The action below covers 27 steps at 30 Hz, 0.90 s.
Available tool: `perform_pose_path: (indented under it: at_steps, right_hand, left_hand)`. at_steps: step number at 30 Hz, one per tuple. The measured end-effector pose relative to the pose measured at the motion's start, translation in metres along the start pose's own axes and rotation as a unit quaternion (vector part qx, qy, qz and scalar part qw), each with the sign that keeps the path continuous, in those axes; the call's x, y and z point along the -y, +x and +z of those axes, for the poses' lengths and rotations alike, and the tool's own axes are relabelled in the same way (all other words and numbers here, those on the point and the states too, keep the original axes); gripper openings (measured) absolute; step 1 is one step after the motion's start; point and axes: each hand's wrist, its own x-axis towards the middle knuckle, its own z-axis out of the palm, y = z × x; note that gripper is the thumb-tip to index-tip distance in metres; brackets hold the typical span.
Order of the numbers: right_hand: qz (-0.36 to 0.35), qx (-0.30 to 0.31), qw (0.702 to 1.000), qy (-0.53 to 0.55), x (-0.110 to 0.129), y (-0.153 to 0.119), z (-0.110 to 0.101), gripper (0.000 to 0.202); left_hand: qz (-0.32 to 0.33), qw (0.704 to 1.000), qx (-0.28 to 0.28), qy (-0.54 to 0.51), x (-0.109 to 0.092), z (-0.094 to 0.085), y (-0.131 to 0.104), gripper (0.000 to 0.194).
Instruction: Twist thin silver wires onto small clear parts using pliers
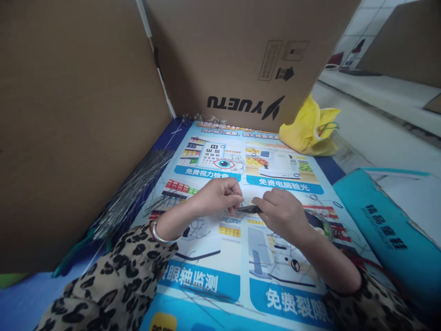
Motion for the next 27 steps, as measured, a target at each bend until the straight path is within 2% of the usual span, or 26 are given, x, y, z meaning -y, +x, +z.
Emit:
perform_pose_path:
  at_steps: [12,19,27]
  right_hand:
    - [-0.007,-0.045,0.998,-0.044,0.0011,-0.0029,0.0004,0.015]
    - [-0.015,-0.066,0.996,-0.054,0.0058,-0.0057,0.0007,0.014]
    - [0.014,-0.067,0.997,-0.019,0.0049,-0.0035,-0.0015,0.013]
  left_hand:
    - [-0.008,1.000,-0.004,-0.008,0.0057,0.0023,0.0002,0.014]
    - [-0.052,0.997,-0.007,-0.054,0.0026,0.0053,0.0000,0.017]
    - [-0.018,0.998,-0.039,-0.038,-0.0040,0.0046,-0.0018,0.014]
